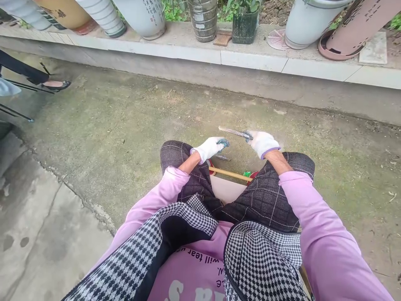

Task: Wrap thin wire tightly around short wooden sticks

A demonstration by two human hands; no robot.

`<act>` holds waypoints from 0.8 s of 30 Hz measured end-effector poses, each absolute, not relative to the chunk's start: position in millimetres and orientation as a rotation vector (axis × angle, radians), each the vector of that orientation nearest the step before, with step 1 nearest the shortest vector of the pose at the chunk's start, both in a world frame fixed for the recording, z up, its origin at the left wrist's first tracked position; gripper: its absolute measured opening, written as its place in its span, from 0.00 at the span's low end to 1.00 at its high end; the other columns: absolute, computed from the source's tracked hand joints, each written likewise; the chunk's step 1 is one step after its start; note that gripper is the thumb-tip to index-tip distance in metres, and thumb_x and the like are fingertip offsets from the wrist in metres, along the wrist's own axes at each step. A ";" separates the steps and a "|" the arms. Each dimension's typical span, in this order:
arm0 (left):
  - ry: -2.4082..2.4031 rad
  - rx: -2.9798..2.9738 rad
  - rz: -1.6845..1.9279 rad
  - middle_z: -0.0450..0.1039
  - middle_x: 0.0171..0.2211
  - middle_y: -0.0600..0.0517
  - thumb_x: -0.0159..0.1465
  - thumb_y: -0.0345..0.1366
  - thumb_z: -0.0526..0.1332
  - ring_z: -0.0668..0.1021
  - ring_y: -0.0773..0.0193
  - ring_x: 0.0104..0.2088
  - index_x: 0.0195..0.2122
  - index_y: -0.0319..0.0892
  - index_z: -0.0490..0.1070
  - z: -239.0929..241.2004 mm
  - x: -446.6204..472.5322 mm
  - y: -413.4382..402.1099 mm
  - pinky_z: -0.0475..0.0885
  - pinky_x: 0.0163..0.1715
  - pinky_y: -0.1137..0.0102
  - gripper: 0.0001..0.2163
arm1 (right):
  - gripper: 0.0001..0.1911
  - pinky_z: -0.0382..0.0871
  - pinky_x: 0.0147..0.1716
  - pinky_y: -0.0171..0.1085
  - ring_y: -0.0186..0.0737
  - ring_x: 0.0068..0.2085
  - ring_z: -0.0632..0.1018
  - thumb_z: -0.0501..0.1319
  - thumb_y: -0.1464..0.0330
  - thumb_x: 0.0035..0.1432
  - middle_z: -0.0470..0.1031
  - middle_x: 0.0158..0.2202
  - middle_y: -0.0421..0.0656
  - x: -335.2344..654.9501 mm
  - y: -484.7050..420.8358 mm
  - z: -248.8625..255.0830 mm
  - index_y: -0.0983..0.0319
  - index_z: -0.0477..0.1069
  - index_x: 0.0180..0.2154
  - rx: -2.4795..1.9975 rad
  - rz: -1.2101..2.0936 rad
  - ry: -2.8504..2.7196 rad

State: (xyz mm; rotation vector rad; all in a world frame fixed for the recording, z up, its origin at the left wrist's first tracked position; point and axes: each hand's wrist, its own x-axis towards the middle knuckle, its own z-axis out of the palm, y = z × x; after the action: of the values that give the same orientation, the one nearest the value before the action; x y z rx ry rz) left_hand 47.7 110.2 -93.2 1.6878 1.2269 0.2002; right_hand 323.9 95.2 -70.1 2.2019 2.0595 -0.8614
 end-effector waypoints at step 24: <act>0.949 1.038 0.318 0.90 0.39 0.44 0.68 0.31 0.80 0.90 0.58 0.39 0.42 0.39 0.84 -75.6 34.5 127.0 0.89 0.50 0.62 0.07 | 0.48 0.58 0.22 0.34 0.32 0.24 0.66 0.88 0.55 0.44 0.72 0.27 0.34 359.7 63.5 -28.3 0.62 0.93 0.67 1.831 -2.326 1.632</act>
State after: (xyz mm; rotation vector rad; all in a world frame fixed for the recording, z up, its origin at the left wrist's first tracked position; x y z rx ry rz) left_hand 34.5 127.0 -75.6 1.0380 0.9492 0.3176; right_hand 359.7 63.5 -28.3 1.8306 1.6318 -2.3260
